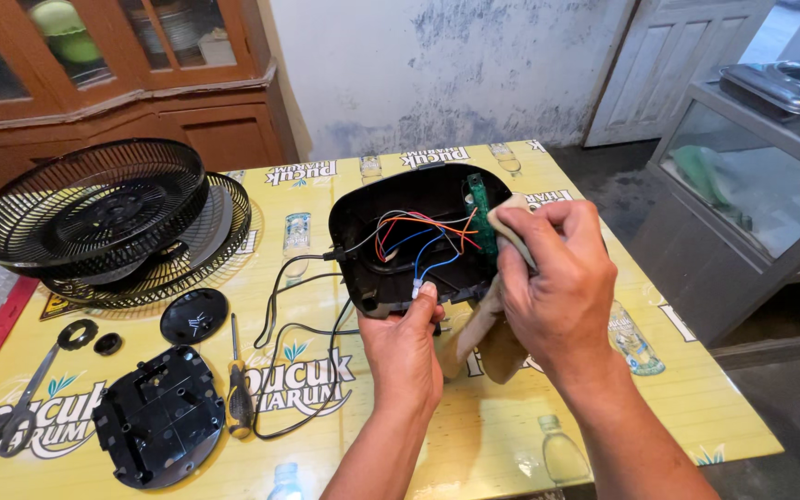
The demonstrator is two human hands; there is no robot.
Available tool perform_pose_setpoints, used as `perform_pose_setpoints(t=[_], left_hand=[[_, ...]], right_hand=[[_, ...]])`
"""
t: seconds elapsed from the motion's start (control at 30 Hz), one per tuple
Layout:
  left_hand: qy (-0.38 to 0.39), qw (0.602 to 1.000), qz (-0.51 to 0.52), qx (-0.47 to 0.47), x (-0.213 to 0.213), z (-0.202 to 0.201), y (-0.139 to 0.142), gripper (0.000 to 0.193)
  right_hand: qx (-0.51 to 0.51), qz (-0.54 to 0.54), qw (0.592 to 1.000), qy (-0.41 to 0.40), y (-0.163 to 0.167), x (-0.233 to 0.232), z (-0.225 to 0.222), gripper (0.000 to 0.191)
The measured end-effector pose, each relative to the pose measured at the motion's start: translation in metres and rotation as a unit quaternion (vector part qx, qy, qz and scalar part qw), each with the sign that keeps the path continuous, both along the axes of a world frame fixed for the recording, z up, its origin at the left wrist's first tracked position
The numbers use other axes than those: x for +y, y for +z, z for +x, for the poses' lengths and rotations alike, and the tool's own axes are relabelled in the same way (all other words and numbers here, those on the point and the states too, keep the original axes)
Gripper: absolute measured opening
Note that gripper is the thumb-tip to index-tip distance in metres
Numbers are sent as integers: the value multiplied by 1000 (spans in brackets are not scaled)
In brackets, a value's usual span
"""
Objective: The person services a disassembled electric fan on a table. They wipe the fan's motor housing and exposed wiring with a cloth, reposition the housing, then use a screwdriver to drive screws and fasten the fan's housing cover back together.
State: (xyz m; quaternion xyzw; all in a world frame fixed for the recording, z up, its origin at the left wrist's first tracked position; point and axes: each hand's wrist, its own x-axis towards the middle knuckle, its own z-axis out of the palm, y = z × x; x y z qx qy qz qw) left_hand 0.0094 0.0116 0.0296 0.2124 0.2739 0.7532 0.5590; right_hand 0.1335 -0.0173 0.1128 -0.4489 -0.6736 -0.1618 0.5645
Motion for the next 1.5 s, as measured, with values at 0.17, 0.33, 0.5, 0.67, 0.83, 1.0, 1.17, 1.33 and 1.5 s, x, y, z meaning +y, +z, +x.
perform_pose_setpoints(t=[0.17, 0.33, 0.5, 0.67, 0.83, 1.0, 1.17, 1.33, 1.5], left_hand=[[-1, 1000, 13, 1, 0, 0, 2, 47], [-3, 1000, 22, 0, 1, -1, -2, 51], [4, 1000, 13, 3, 3, 2, -2, 51], [5, 1000, 12, 9, 5, -1, -2, 48], [-5, 1000, 11, 9, 2, 0, -7, 46], [-3, 1000, 11, 2, 3, 0, -6, 47], [-8, 1000, 13, 2, 3, -2, -9, 48], [-4, 1000, 1, 0, 5, -5, -12, 48], [-7, 1000, -8, -7, 2, -5, -14, 48]], right_hand=[[-43, -63, 997, -4, 0, -10, 1, 31], [27, -42, 999, 7, -9, -22, 17, 24], [19, -25, 998, 55, 10, 22, 31, 10], [114, -152, 977, 96, 14, 43, 29, 32], [57, -196, 978, 41, 20, 48, 31, 28], [38, -186, 981, 40, 19, 42, 32, 27], [20, -130, 988, 81, 6, 17, 41, 32], [85, -134, 985, 69, 7, 8, 43, 24], [-75, -53, 994, 65, 14, 13, 26, 19]])
